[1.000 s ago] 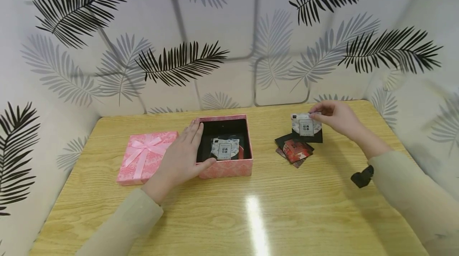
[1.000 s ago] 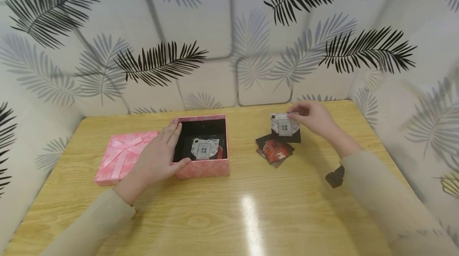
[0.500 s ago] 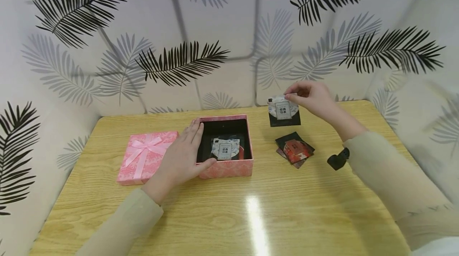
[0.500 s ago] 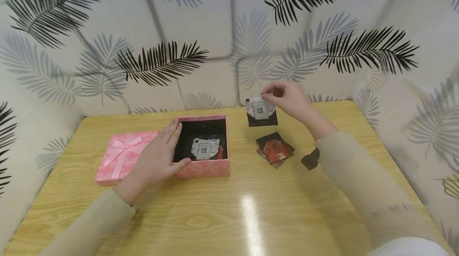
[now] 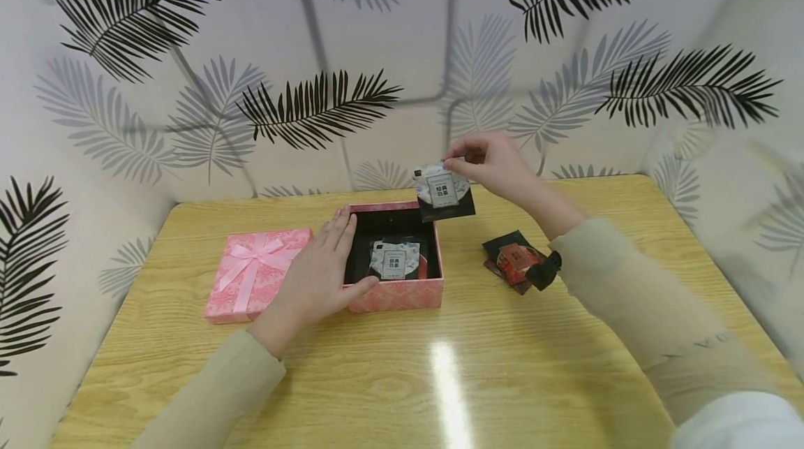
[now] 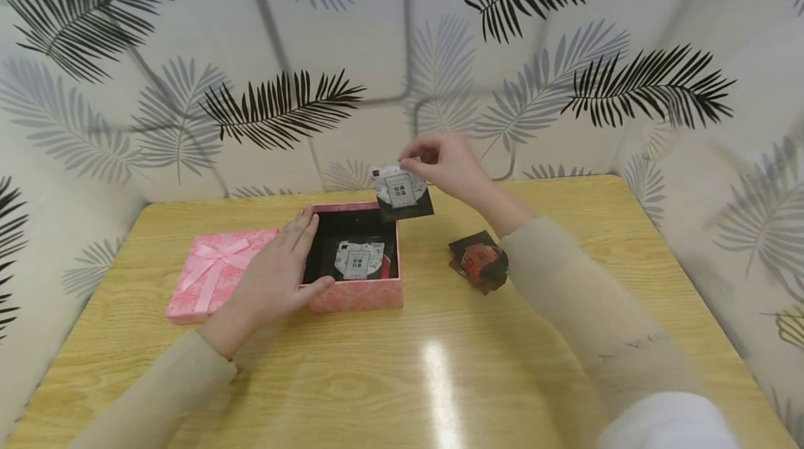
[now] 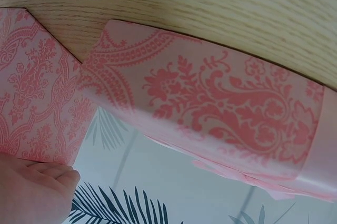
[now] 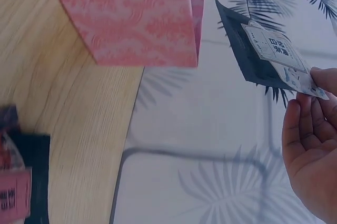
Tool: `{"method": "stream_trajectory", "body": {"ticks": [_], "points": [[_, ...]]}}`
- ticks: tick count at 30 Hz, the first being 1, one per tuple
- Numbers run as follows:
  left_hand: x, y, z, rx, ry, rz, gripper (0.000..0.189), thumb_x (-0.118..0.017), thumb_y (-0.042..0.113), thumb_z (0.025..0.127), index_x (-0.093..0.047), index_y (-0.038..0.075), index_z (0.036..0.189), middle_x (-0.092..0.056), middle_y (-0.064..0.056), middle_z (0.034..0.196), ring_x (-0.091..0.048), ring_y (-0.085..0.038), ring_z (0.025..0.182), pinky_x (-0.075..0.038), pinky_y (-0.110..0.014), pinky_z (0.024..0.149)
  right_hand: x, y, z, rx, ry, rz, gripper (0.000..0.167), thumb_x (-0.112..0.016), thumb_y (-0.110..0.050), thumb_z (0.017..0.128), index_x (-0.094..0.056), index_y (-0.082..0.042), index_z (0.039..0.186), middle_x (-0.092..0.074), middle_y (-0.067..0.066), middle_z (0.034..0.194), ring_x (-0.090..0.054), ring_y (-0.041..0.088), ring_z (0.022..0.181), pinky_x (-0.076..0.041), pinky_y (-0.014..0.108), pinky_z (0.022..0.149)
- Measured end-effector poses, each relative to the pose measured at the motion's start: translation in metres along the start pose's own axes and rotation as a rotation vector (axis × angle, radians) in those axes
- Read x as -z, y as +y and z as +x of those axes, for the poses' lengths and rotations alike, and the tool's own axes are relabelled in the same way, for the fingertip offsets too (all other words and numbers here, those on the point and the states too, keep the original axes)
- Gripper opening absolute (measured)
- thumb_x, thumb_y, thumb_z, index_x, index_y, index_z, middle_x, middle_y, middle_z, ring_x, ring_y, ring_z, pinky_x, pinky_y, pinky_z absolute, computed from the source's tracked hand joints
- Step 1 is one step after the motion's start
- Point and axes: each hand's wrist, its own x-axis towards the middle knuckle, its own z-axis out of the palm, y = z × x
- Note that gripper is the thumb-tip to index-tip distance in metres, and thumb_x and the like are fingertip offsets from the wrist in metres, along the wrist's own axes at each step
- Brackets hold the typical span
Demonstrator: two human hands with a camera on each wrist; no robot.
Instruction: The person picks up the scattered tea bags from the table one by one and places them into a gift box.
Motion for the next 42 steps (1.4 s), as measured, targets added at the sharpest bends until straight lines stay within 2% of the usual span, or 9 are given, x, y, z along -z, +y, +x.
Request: {"method": "stream_trajectory", "body": {"ticks": [3, 10, 14, 23, 27, 32, 42], "points": [[0.0, 0.0, 0.0, 0.002, 0.001, -0.001, 0.106, -0.057, 0.068, 0.097, -0.022, -0.004, 0.167, -0.018, -0.021, 0.177, -0.022, -0.035, 0.165, -0.024, -0.049, 0.134, -0.011, -0.006, 0.004, 0.025, -0.017, 0.015, 0.013, -0.073, -0.013, 0.101, -0.08, -0.003, 0.107, -0.073, 0.01, 0.093, -0.057, 0.012, 0.073, -0.046, 0.021, 0.065], [0.0, 0.0, 0.0, 0.001, 0.012, -0.004, 0.106, -0.058, 0.067, 0.097, -0.023, -0.004, 0.167, -0.02, -0.021, 0.177, -0.024, -0.035, 0.165, -0.025, -0.05, 0.134, -0.041, -0.014, 0.008, 0.073, -0.068, 0.084, 0.01, -0.073, -0.008, 0.1, -0.08, -0.002, 0.105, -0.074, 0.013, 0.097, -0.059, 0.014, 0.075, -0.048, 0.021, 0.067], [-0.001, -0.001, 0.0, -0.005, 0.017, 0.001, 0.106, -0.058, 0.067, 0.097, -0.023, -0.005, 0.166, -0.02, -0.022, 0.176, -0.025, -0.036, 0.164, -0.026, -0.05, 0.134, -0.059, -0.014, 0.007, 0.093, -0.112, 0.112, 0.01, -0.073, -0.008, 0.1, -0.079, -0.002, 0.104, -0.074, 0.012, 0.095, -0.058, 0.014, 0.072, -0.047, 0.023, 0.065], [-0.001, -0.001, 0.0, -0.024, 0.031, 0.003, 0.106, -0.059, 0.066, 0.098, -0.023, -0.007, 0.165, -0.021, -0.024, 0.175, -0.025, -0.036, 0.164, -0.026, -0.05, 0.134, -0.088, -0.004, 0.001, 0.11, -0.201, 0.133, 0.008, -0.073, -0.006, 0.099, -0.079, -0.003, 0.102, -0.076, 0.013, 0.096, -0.06, 0.013, 0.073, -0.05, 0.024, 0.068], [-0.001, -0.002, 0.0, -0.023, 0.032, 0.0, 0.106, -0.059, 0.066, 0.098, -0.023, -0.007, 0.166, -0.02, -0.024, 0.176, -0.025, -0.036, 0.164, -0.025, -0.05, 0.134, -0.096, 0.002, -0.002, 0.114, -0.236, 0.086, 0.007, -0.075, -0.006, 0.098, -0.08, -0.004, 0.1, -0.079, 0.011, 0.095, -0.066, 0.011, 0.076, -0.055, 0.024, 0.074], [-0.001, -0.002, -0.001, -0.026, 0.035, -0.003, 0.105, -0.058, 0.065, 0.098, -0.023, -0.007, 0.165, -0.021, -0.025, 0.175, -0.025, -0.037, 0.164, -0.026, -0.05, 0.133, -0.102, 0.005, -0.006, 0.115, -0.266, -0.008, 0.006, -0.075, -0.009, 0.098, -0.081, -0.008, 0.1, -0.08, 0.006, 0.096, -0.07, 0.012, 0.082, -0.06, 0.029, 0.079], [0.0, -0.001, 0.0, -0.023, 0.025, 0.003, 0.105, -0.056, 0.067, 0.098, -0.024, -0.007, 0.165, -0.021, -0.024, 0.175, -0.025, -0.036, 0.164, -0.025, -0.049, 0.134, -0.105, 0.005, -0.008, 0.217, -0.283, -0.184, 0.004, -0.078, -0.012, 0.097, -0.082, -0.011, 0.098, -0.08, 0.004, 0.097, -0.071, 0.015, 0.083, -0.06, 0.033, 0.079]]}}
